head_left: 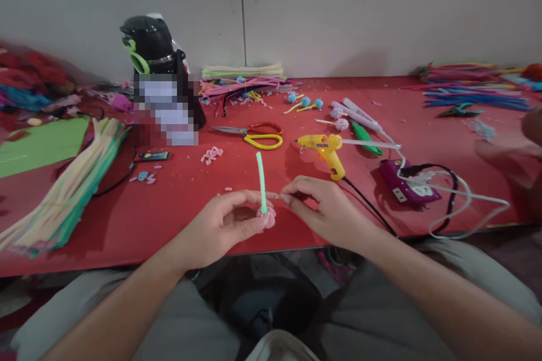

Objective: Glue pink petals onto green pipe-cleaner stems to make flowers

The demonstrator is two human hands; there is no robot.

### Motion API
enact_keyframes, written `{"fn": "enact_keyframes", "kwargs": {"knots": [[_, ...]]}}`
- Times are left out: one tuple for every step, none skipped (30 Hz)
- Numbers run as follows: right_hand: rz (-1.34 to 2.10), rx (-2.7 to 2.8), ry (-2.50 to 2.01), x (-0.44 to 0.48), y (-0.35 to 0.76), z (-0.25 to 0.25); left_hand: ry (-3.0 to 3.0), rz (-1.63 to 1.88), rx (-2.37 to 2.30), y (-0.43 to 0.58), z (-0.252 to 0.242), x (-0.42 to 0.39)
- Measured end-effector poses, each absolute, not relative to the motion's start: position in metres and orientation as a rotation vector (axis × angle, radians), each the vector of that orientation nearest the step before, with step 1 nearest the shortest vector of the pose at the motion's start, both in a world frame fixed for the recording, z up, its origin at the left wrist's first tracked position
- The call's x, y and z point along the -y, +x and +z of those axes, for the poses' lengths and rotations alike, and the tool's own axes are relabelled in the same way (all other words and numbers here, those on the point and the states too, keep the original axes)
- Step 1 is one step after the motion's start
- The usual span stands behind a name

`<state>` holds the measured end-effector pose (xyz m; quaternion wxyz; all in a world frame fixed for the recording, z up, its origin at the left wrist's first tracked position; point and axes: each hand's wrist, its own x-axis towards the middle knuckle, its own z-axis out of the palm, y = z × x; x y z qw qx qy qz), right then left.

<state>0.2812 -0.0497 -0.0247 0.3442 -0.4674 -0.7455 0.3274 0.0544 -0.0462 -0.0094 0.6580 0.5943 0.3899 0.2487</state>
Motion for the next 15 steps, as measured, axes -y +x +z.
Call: {"fn": "enact_keyframes", "kwargs": {"knots": [[0.865, 1.929, -1.229, 0.0496, 0.2813, -0.0245, 1.344, 0.563, -0.883, 0.0547, -0.0094, 0.0460], [0.879, 1.925, -1.240, 0.0496, 0.2814, -0.0244, 1.338, 0.562, -0.882, 0.0550, -0.0095, 0.0459], [0.897, 1.925, -1.246, 0.0494, 0.2814, -0.0243, 1.329, 0.559, -0.882, 0.0552, -0.0097, 0.0459], [0.915, 1.928, -1.245, 0.0493, 0.2812, -0.0242, 1.321, 0.556, -0.881, 0.0554, -0.0098, 0.0460], [0.931, 1.933, -1.241, 0.0491, 0.2810, -0.0241, 1.313, 0.553, -0.880, 0.0556, -0.0097, 0.0462], [0.941, 1.935, -1.238, 0.0489, 0.2808, -0.0240, 1.307, 0.552, -0.880, 0.0557, -0.0094, 0.0465], [0.945, 1.932, -1.240, 0.0489, 0.2805, -0.0240, 1.302, 0.551, -0.879, 0.0558, -0.0089, 0.0468], [0.943, 1.925, -1.245, 0.0489, 0.2802, -0.0240, 1.296, 0.551, -0.879, 0.0558, -0.0082, 0.0473], [0.937, 1.916, -1.251, 0.0491, 0.2797, -0.0243, 1.289, 0.552, -0.878, 0.0559, -0.0076, 0.0477], [0.926, 1.907, -1.259, 0.0494, 0.2793, -0.0247, 1.282, 0.555, -0.876, 0.0560, -0.0070, 0.0482], [0.912, 1.901, -1.269, 0.0498, 0.2787, -0.0255, 1.275, 0.557, -0.876, 0.0562, -0.0067, 0.0487], [0.893, 1.899, -1.279, 0.0503, 0.2781, -0.0264, 1.271, 0.561, -0.872, 0.0565, -0.0067, 0.0491], [0.872, 1.900, -1.287, 0.0508, 0.2775, -0.0275, 1.268, 0.567, -0.866, 0.0570, -0.0071, 0.0496], [0.847, 1.900, -1.291, 0.0513, 0.2768, -0.0287, 1.266, 0.574, -0.860, 0.0576, -0.0078, 0.0500], [0.819, 1.900, -1.293, 0.0518, 0.2761, -0.0300, 1.262, 0.581, -0.854, 0.0583, -0.0088, 0.0504]]}}
